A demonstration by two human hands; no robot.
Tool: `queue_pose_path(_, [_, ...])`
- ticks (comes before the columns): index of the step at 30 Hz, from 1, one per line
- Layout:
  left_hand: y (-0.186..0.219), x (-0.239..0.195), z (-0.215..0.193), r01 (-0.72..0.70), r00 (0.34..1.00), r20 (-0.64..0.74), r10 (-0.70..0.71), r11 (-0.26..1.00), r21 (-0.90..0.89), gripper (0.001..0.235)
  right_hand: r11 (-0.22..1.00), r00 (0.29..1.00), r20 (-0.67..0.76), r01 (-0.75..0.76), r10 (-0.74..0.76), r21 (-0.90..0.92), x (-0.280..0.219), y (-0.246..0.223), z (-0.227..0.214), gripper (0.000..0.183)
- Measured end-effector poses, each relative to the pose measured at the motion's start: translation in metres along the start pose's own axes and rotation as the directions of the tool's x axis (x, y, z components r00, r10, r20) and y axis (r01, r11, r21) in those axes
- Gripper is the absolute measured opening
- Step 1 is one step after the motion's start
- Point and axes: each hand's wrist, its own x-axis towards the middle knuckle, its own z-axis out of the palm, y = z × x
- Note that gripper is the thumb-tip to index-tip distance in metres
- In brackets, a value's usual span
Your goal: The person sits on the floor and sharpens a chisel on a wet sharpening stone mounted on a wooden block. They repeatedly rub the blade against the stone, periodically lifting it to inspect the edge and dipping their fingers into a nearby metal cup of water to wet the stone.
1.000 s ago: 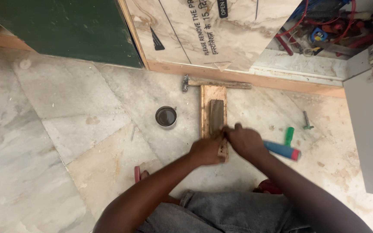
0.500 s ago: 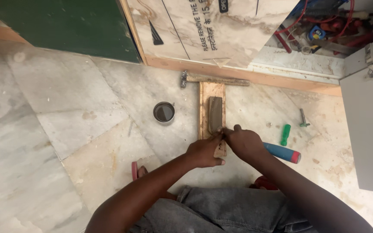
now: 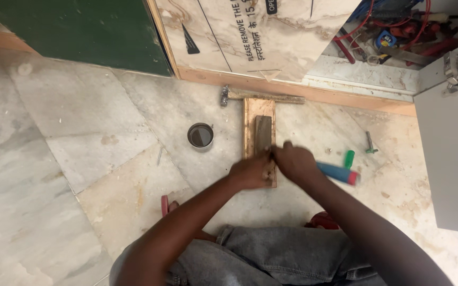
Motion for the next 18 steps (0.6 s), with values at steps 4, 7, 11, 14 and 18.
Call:
queue_pose_path(4, [0.0,-0.014,0.013,-0.085,0.996,0.004,0.085,0.996,-0.017,0.114,1.0,0.999,0.036,-0.005,0.004,0.027,-0.016,-0.003,0.0,0.032])
queue_pose_path(7, [-0.004,0.016,-0.005,0.008,1.0,-0.011,-0.007,0.999,0.031,0.105,0.999,0.999,0.025,-0.04,0.04,0.0,0.016,0.009,-0.007,0.027])
queue_pose_path(11, [-0.003,0.047,-0.029,0.025,0.992,-0.125,-0.016,0.997,0.07,0.098,0.998,0.997,-0.064,-0.048,0.045,-0.042,0.048,0.02,-0.019,0.029])
queue_pose_path(14, [0.006,0.033,-0.02,0.044,0.984,-0.172,-0.036,0.998,0.045,0.106,0.997,0.999,-0.03,-0.031,0.029,-0.076,0.039,0.014,-0.017,0.027])
queue_pose_path(18, [0.011,-0.016,0.005,-0.058,0.997,-0.057,0.054,0.997,-0.058,0.11,0.999,0.997,0.056,0.049,-0.048,-0.021,-0.007,0.006,-0.011,0.034])
